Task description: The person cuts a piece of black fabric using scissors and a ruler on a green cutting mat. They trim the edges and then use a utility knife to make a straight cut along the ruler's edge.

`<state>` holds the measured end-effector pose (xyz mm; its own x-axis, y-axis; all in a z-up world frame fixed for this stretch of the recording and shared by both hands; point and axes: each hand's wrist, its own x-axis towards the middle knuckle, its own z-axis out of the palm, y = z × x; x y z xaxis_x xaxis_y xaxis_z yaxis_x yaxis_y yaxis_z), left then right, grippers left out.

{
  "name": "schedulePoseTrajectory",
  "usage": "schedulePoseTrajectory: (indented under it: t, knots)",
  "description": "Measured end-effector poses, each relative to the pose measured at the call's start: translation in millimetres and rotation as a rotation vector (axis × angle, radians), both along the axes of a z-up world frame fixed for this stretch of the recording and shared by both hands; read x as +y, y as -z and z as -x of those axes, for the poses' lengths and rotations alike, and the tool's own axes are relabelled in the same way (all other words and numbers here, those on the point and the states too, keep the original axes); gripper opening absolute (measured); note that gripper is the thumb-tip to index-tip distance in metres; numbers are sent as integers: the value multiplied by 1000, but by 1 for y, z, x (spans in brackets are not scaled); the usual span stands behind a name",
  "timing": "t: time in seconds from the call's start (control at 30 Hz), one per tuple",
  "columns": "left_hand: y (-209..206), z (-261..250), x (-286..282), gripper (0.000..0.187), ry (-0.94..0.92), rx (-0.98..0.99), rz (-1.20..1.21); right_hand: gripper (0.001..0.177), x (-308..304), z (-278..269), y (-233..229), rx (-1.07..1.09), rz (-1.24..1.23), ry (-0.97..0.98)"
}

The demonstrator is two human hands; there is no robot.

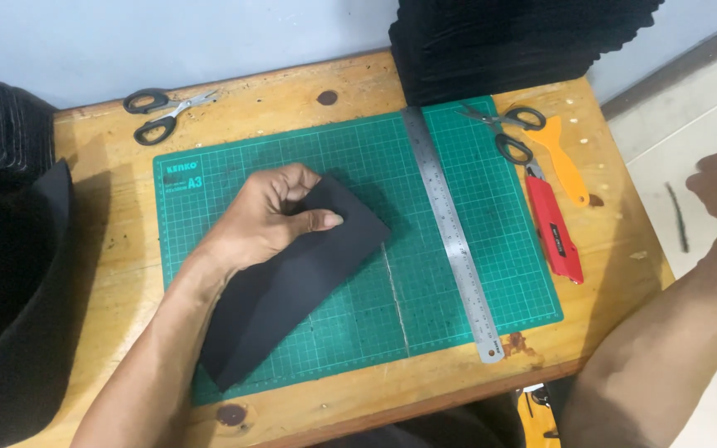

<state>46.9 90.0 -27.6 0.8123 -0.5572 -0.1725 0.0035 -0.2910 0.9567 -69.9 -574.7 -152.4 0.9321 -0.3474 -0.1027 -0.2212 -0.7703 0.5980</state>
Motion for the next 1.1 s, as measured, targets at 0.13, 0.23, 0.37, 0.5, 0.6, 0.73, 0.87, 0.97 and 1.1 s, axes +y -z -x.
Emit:
schedulePoseTrajectory:
  t: [0.13,0.23,0.37,0.5,0.6,0.73,0.87,0.97,1.1]
  knots:
    - [7,-2,-1,19,-23,30,36,45,106,-26,-71,-745,-917,414]
    - [8,-2,-2,16,-27,47,35,18,198,-45,-123,-670,-886,38]
    - [16,-5,0,25,-50,-47,38,28,252,-71,-119,-574,-962,-326]
    - [21,-6,-1,47,-196,-22,60,33,242,-83,-92,-478,-919,-453]
    - [17,-8,-1,54,-267,13,174,24,242,-83,-92,-458,-842,-501]
    - [10,-10,2,52,-310,41,136,58,267,-80,-114,-293,-903,-193]
    - [0,-8,7,47,-285,53,97,53,273,-77,-117,-317,-917,-163]
    - [-7,-5,9,45,-213,18,111,52,282,-71,-123,-328,-870,-141]
    - [-5,-3,7,54,-145,-54,152,45,308,-57,-133,-514,-755,-189]
